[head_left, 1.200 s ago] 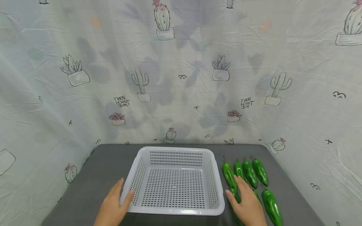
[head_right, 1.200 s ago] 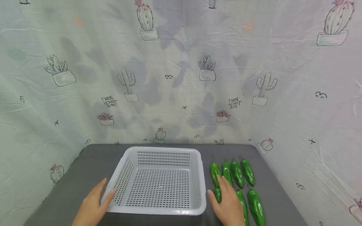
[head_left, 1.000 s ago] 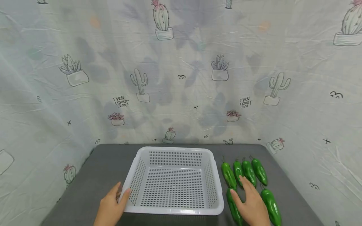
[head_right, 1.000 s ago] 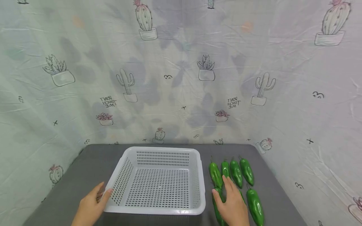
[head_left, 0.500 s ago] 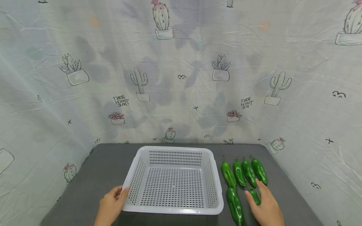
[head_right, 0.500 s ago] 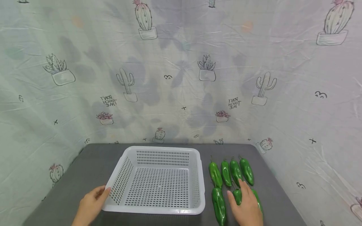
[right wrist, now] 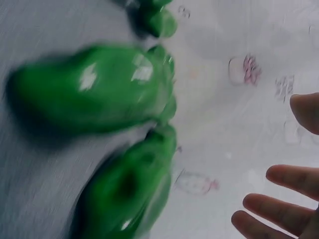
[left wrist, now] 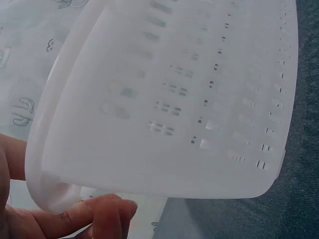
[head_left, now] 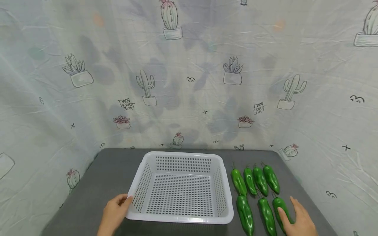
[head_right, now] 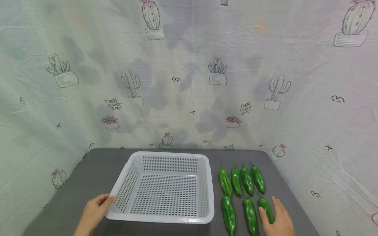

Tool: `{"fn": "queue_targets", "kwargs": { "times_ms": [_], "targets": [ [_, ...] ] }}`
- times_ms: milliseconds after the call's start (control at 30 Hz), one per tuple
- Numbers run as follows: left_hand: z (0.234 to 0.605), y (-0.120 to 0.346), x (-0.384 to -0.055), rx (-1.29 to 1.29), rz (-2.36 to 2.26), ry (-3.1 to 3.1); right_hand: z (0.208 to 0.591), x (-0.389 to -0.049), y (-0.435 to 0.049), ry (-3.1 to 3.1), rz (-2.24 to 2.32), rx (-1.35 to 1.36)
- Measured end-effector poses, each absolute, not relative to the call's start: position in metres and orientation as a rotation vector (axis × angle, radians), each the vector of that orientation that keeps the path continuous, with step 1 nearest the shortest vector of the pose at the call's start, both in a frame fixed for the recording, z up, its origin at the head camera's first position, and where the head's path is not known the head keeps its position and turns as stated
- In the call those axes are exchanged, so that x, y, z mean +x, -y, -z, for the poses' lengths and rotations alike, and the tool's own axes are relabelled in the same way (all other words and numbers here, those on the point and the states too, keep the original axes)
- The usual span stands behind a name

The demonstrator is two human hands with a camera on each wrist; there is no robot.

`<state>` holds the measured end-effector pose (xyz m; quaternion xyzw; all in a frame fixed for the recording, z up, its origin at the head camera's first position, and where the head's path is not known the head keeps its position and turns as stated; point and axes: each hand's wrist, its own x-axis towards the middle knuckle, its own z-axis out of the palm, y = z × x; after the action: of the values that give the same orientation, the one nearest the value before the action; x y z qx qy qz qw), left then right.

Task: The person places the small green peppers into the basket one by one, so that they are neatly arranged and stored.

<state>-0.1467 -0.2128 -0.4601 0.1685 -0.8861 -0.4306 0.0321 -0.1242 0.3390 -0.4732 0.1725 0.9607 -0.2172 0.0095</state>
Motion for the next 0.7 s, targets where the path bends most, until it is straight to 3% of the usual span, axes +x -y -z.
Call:
{"fn": "queue_targets", "kwargs": {
  "times_ms": [300,700],
  "targets": [
    [0.461,0.214,-0.145,0.55,1.508,2.651,0.493,-0.119,-0.377,-2.947,0.649,0.549],
    [0.46,0.219,-0.143,0.567,1.789,2.557,0.512,-0.126,-0.387,-2.8,0.791,0.502]
  ]
}}
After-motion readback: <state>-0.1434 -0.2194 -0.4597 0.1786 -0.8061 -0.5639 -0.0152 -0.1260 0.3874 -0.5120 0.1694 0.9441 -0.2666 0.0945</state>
